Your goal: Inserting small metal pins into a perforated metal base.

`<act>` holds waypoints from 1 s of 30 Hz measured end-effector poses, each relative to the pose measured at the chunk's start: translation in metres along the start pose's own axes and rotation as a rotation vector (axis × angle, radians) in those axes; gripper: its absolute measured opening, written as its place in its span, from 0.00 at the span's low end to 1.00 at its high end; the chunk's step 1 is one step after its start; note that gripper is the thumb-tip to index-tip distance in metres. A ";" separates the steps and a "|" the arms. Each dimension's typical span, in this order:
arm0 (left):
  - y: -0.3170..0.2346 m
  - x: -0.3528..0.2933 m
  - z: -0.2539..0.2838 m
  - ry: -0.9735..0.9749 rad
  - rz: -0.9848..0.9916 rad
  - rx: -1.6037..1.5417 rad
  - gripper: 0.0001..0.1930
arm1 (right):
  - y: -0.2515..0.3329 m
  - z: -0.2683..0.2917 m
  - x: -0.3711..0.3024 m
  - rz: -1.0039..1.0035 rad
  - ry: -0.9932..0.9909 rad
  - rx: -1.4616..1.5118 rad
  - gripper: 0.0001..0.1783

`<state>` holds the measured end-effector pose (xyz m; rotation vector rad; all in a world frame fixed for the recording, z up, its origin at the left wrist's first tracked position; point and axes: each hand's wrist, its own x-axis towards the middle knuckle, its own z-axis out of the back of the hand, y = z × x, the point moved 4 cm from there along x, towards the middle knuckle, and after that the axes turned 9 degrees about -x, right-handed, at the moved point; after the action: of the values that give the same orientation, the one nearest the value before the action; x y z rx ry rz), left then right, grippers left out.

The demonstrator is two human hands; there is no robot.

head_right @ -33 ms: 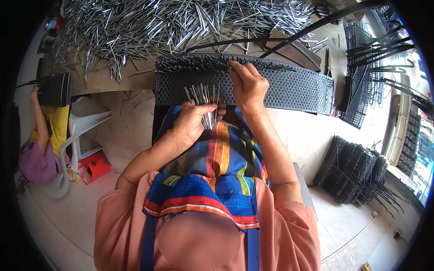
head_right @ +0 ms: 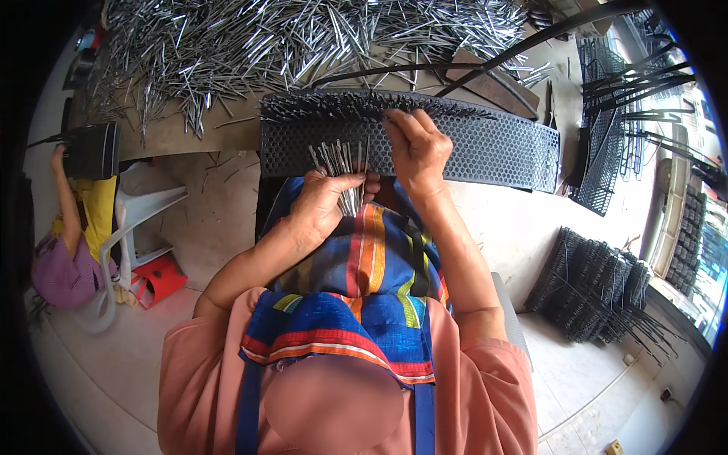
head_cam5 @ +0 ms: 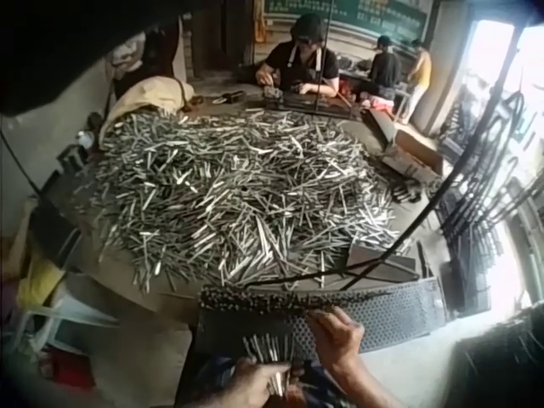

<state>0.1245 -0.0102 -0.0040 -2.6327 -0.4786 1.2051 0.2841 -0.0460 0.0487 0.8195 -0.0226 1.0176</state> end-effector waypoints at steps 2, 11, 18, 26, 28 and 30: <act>-0.003 -0.001 -0.007 0.052 -0.010 0.010 0.07 | -0.008 -0.002 -0.009 -0.297 0.235 0.218 0.08; 0.008 -0.002 -0.003 0.012 -0.003 0.076 0.08 | -0.026 0.004 -0.024 -0.724 0.283 0.690 0.02; 0.012 -0.012 -0.003 0.059 0.074 0.276 0.13 | -0.029 0.012 0.003 -0.182 -0.171 0.362 0.05; 0.022 -0.020 0.011 0.090 0.135 0.411 0.10 | -0.024 0.002 0.002 -0.121 -0.045 0.082 0.06; 0.020 -0.020 0.009 0.055 0.102 0.339 0.09 | -0.021 0.004 0.003 -0.034 -0.121 0.111 0.06; 0.017 -0.018 0.007 0.055 0.084 0.293 0.09 | -0.021 0.003 0.003 -0.029 -0.060 0.023 0.06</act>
<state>0.1120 -0.0323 -0.0012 -2.4468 -0.1673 1.1263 0.3029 -0.0508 0.0394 0.8695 -0.0502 0.9672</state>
